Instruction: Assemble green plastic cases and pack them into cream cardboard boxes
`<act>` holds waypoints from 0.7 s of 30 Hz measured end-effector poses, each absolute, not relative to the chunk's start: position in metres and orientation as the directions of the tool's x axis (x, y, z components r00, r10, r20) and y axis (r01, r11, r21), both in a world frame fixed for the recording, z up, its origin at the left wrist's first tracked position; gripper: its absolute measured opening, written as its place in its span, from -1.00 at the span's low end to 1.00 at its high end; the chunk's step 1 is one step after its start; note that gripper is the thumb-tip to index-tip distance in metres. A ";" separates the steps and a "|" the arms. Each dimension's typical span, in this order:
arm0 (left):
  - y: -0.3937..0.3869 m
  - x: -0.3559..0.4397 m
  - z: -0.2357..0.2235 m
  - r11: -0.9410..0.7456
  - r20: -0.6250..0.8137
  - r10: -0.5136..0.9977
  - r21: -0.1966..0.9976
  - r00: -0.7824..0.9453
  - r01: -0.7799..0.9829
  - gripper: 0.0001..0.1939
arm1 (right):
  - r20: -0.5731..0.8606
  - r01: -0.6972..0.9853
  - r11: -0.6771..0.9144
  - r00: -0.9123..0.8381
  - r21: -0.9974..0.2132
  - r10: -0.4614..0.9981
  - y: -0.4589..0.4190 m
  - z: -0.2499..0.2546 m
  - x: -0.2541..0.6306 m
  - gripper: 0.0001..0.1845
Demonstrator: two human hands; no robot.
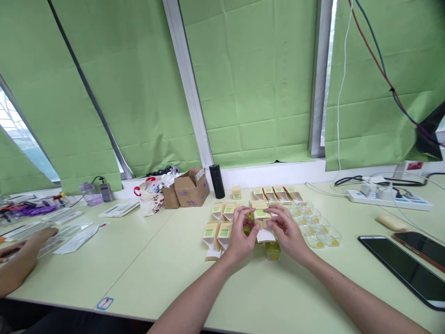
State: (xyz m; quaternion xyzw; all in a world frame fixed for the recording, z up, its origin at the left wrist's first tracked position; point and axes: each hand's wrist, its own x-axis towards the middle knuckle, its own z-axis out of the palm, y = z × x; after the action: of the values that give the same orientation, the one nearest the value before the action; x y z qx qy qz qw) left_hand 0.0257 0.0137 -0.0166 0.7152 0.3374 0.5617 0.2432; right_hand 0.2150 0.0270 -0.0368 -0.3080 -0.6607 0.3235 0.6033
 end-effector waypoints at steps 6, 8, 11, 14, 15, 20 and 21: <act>0.011 0.019 -0.014 -0.648 0.605 0.760 0.734 0.239 0.204 -0.41 | 0.568 -0.027 0.567 -0.055 -0.823 0.821 0.028 -0.035 0.215 -0.59; 0.011 0.016 -0.013 -0.647 0.587 0.756 0.736 0.289 0.198 -0.30 | 0.567 -0.031 0.566 -0.037 -0.824 0.823 0.027 -0.032 0.215 -0.58; 0.010 0.014 -0.013 -0.655 0.566 0.739 0.731 0.366 0.192 -0.10 | 0.572 -0.032 0.572 -0.015 -0.820 0.820 0.026 -0.029 0.215 -0.58; 0.010 0.015 -0.014 -0.667 0.565 0.728 0.716 0.388 0.208 0.05 | 0.574 -0.041 0.573 -0.004 -0.819 0.819 0.025 -0.028 0.215 -0.58; 0.010 0.016 -0.014 -0.668 0.569 0.729 0.712 0.380 0.215 0.06 | 0.572 -0.044 0.572 -0.003 -0.819 0.820 0.025 -0.028 0.215 -0.58; 0.008 0.020 -0.013 -0.656 0.584 0.749 0.721 0.314 0.224 -0.13 | 0.567 -0.044 0.566 -0.025 -0.823 0.823 0.026 -0.031 0.214 -0.59; 0.008 0.020 -0.013 -0.654 0.586 0.751 0.724 0.303 0.221 -0.16 | 0.567 -0.045 0.565 -0.033 -0.824 0.823 0.026 -0.031 0.213 -0.59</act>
State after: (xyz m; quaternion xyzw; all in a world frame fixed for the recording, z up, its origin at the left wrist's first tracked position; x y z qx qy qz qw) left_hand 0.0202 0.0080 -0.0130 0.7617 0.3190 0.4966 0.2672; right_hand 0.2135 0.0259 -0.0312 -0.3097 -0.6285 0.3486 0.6225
